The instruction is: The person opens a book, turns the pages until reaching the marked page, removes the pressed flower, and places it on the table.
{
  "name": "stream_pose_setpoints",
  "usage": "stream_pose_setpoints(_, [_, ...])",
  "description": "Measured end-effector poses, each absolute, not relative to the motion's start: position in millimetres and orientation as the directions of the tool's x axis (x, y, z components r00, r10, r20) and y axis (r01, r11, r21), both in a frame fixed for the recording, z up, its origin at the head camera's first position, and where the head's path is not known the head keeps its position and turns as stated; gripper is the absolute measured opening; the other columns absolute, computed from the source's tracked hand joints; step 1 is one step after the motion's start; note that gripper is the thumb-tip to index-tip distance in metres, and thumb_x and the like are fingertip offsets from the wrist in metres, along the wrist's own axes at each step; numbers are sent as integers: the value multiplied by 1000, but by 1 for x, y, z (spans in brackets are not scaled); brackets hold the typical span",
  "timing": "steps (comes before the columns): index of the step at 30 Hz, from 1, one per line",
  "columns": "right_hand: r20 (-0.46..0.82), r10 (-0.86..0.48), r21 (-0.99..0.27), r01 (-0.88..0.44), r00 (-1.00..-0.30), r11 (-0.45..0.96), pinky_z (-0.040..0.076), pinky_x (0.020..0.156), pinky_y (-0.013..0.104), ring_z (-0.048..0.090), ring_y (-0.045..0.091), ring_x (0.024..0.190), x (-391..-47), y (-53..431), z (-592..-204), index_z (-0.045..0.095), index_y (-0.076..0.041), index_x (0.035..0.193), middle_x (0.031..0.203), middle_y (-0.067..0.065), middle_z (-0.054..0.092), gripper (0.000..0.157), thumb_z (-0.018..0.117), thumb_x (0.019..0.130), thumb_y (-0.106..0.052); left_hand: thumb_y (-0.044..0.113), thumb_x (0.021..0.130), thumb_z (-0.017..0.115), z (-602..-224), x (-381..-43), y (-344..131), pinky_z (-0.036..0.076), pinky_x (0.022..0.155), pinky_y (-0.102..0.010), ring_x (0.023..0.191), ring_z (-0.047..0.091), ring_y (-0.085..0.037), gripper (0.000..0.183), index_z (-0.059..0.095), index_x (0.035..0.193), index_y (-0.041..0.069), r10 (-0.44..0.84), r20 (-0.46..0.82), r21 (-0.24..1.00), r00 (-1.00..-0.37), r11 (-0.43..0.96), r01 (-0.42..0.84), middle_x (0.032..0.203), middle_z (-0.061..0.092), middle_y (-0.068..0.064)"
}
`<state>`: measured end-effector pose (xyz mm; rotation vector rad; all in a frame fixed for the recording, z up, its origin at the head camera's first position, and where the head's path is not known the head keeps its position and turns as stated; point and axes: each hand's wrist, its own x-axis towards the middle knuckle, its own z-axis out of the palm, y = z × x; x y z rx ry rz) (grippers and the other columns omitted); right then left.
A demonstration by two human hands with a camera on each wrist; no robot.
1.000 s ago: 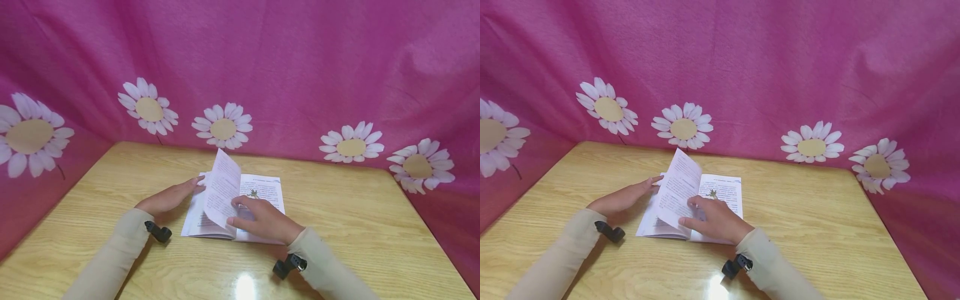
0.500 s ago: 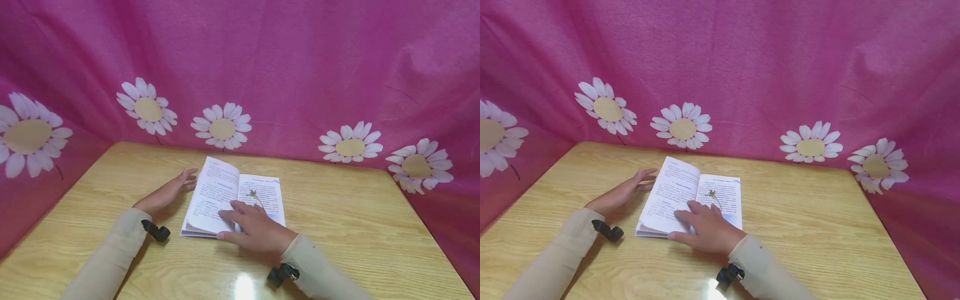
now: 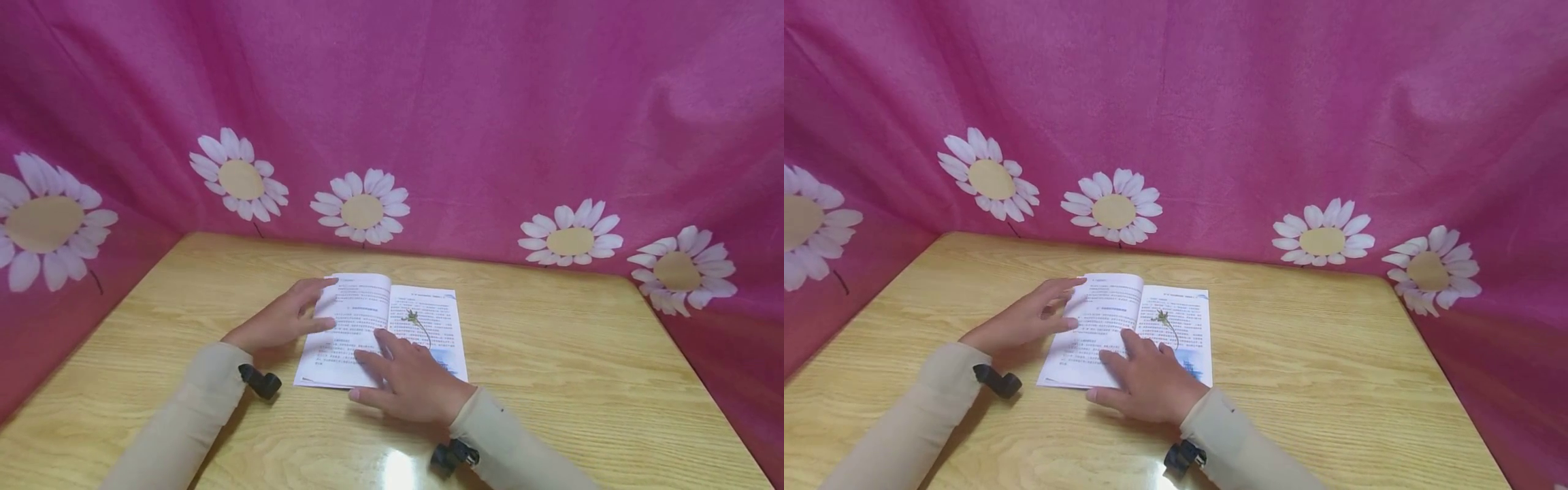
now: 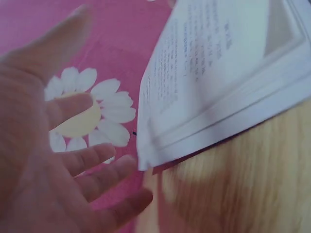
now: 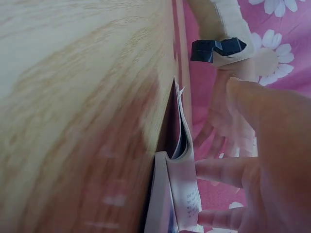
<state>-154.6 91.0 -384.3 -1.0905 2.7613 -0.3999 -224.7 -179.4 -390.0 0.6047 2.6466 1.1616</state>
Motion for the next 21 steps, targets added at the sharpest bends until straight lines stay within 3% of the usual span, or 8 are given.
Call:
stream_pose_setpoints(3, [-40,-692,-279,-657,-721,701,35,102,59,38,35,135,-154,91,-387,44,-27,146,154,16,29,75,30,90,-75,50,79,75,-392,-220,-174,21,108,-65,144,15,-36,89,30,152,25,510,-22,630,-860,675,384,159,15,-14])
stream_pose_setpoints(9, [-51,-684,-256,-653,-727,713,35,102,60,38,36,135,-152,92,-388,44,-27,145,154,15,29,76,27,89,-76,56,68,80,-395,-209,-165,8,110,-66,147,-2,-36,103,28,153,30,501,-189,538,-844,772,338,162,5,-8])
stream_pose_setpoints(16, [0,-702,-198,-689,-712,698,40,97,58,44,34,128,-152,91,-389,47,-26,142,151,13,32,73,27,91,-74,56,71,78,-394,-207,-164,6,110,-66,145,0,-42,103,30,153,17,524,-213,465,-825,797,386,161,11,-14])
stream_pose_setpoints(21, [-11,-691,-202,-675,-723,709,39,98,59,43,34,130,-153,89,-390,47,-27,143,153,12,31,74,25,90,-75,54,71,79,-394,-207,-163,4,110,-66,145,-1,-42,103,29,153,16,521,-230,448,-822,806,386,160,11,-15])
